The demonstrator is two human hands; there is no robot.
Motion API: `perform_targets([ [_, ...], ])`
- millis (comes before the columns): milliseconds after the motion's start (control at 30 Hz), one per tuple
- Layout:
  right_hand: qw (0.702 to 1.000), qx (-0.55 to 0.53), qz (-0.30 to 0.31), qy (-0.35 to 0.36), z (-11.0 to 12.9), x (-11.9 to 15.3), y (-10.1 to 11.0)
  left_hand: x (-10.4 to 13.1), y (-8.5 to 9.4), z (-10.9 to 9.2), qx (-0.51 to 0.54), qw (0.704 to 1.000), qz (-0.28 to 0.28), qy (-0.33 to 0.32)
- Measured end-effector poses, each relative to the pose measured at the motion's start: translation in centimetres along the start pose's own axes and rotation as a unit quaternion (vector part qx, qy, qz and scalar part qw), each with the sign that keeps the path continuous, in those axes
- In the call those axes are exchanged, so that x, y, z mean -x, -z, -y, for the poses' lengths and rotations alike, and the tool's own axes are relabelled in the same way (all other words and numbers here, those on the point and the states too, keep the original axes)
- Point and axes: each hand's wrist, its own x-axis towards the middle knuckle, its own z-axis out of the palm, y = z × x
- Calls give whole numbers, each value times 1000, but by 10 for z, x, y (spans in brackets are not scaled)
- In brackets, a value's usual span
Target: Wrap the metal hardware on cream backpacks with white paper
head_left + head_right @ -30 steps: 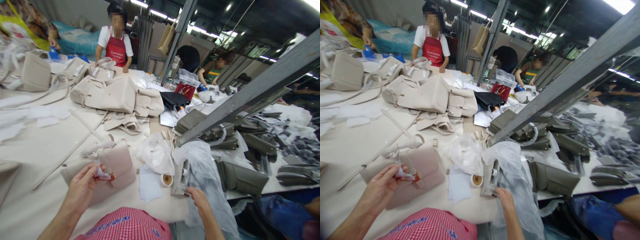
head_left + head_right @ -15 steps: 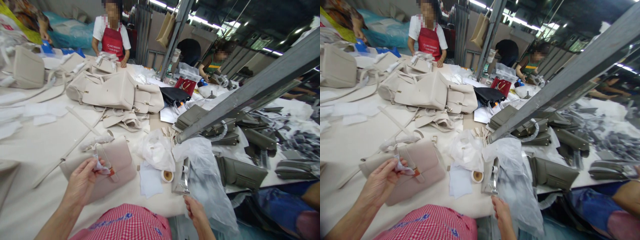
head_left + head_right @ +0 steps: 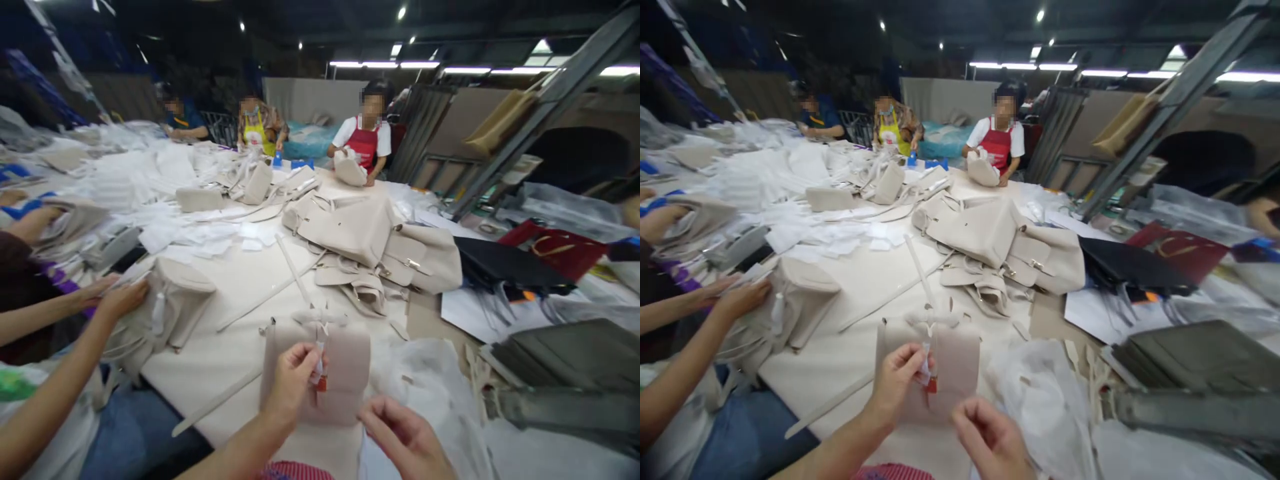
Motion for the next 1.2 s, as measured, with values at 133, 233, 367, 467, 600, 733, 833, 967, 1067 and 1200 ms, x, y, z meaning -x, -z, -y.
perform_targets([
  [133, 991, 102, 29, 84, 57, -38, -31, 6, 3, 1, -53, 997, 4, -59],
  [233, 985, 140, 42, 88, 58, -56, -42, 8, 7, 1, -120, 987, -10, -108],
  [367, 992, 101, 43, 68, 43, -65, -43, 11, 13, 0, -226, 957, -20, -180],
  [467, 994, 91, 23, 54, 39, -67, -42, 12, 17, -1, -270, 936, -10, -224],
  [600, 994, 107, 13, 29, 40, -69, -42, 12, 21, -3, -318, 907, 11, -275],
  [733, 991, 133, 8, 24, 43, -72, -43, 16, 25, -8, -352, 888, 29, -294],
  [833, 992, 122, 14, 18, 42, -72, -44, 17, 26, -12, -330, 902, 32, -276],
  [967, 996, 80, 28, -4, 34, -73, -44, 17, 25, -16, -282, 932, 11, -228],
  [1067, 997, 66, 24, -13, 31, -73, -44, 17, 24, -18, -277, 939, 6, -203],
  [1200, 998, 34, 38, -29, 39, -67, -49, 17, 24, -18, -227, 964, 3, -141],
])
